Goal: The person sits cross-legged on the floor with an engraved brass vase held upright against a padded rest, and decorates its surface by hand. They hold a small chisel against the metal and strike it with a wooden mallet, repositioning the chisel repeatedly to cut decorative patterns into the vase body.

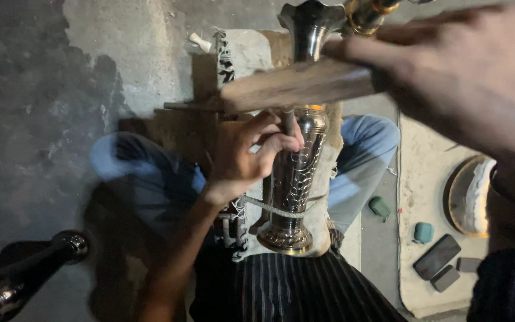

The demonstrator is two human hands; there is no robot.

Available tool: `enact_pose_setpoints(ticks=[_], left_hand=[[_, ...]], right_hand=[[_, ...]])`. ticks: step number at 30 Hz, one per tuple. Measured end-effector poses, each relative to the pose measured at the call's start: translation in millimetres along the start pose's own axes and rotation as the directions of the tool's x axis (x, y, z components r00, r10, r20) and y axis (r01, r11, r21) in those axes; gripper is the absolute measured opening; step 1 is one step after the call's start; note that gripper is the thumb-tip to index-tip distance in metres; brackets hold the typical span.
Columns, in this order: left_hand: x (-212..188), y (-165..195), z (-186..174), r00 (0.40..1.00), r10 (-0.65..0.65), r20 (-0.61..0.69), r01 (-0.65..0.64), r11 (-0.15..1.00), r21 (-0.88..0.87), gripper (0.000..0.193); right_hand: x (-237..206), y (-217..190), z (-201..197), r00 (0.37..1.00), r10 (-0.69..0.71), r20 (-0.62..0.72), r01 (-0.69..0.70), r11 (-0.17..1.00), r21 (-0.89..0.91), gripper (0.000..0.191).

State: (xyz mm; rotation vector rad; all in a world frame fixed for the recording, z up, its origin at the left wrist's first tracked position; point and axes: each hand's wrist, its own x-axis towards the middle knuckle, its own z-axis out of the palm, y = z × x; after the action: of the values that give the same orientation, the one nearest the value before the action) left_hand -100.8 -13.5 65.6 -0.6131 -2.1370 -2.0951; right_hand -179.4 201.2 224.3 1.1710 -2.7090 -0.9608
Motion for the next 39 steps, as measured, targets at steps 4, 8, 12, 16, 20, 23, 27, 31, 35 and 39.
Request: enact_pose_setpoints(ticks=[4,8,12,16,20,23,27,31,35,39], left_hand=[[2,2,-4,0.999,0.006,0.053,-0.004,1.000,-0.026,0.005],[0,-3,-9,0.990,-0.041,0.134,0.034,0.998,0.056,0.005],[8,-20,-7,0.962,0.131,0.240,-0.160,0.981,0.108,0.012],[11,-27,-9,0.908,0.229,0.352,-0.307,0.934,0.184,0.024],[21,-21,-15,0.854,0.160,0.495,-0.249,0.961,0.120,0.035],[31,-14,-13,0.804,0.190,0.563,-0.265,0.963,0.054,0.037],[40,-9,-12,0.758,0.259,0.598,-0.359,0.932,0.052,0.035],[40,-9,-15,0.737,0.200,0.646,-0.353,0.928,0.116,0.042],[37,-11,-18,0.775,0.255,0.578,-0.331,0.943,0.027,0.031],[26,-14,-44,0.939,0.243,0.242,-0.211,0.966,-0.149,0.018]], right_hand=[[-22,-7,-2,0.964,0.135,-0.230,0.013,0.838,0.546,0.055],[-42,-12,4,0.988,0.146,-0.050,-0.128,0.959,0.253,0.054],[-61,-24,24,0.960,0.210,-0.186,-0.111,0.894,0.435,0.051],[-87,-49,48,0.821,0.527,-0.221,-0.097,0.509,0.855,0.054],[-112,-73,58,0.760,0.581,-0.290,-0.276,0.694,0.665,0.043],[-121,-86,49,0.736,0.623,-0.265,-0.372,0.700,0.610,0.046],[-116,-102,31,0.725,0.677,-0.132,-0.485,0.636,0.600,0.042],[-112,-124,39,0.201,0.977,0.069,-0.041,-0.062,0.997,0.033],[-133,-149,82,0.654,0.742,-0.145,-0.380,0.488,0.786,0.059],[-141,-177,149,0.475,0.867,0.151,-0.523,0.140,0.841,0.046]])
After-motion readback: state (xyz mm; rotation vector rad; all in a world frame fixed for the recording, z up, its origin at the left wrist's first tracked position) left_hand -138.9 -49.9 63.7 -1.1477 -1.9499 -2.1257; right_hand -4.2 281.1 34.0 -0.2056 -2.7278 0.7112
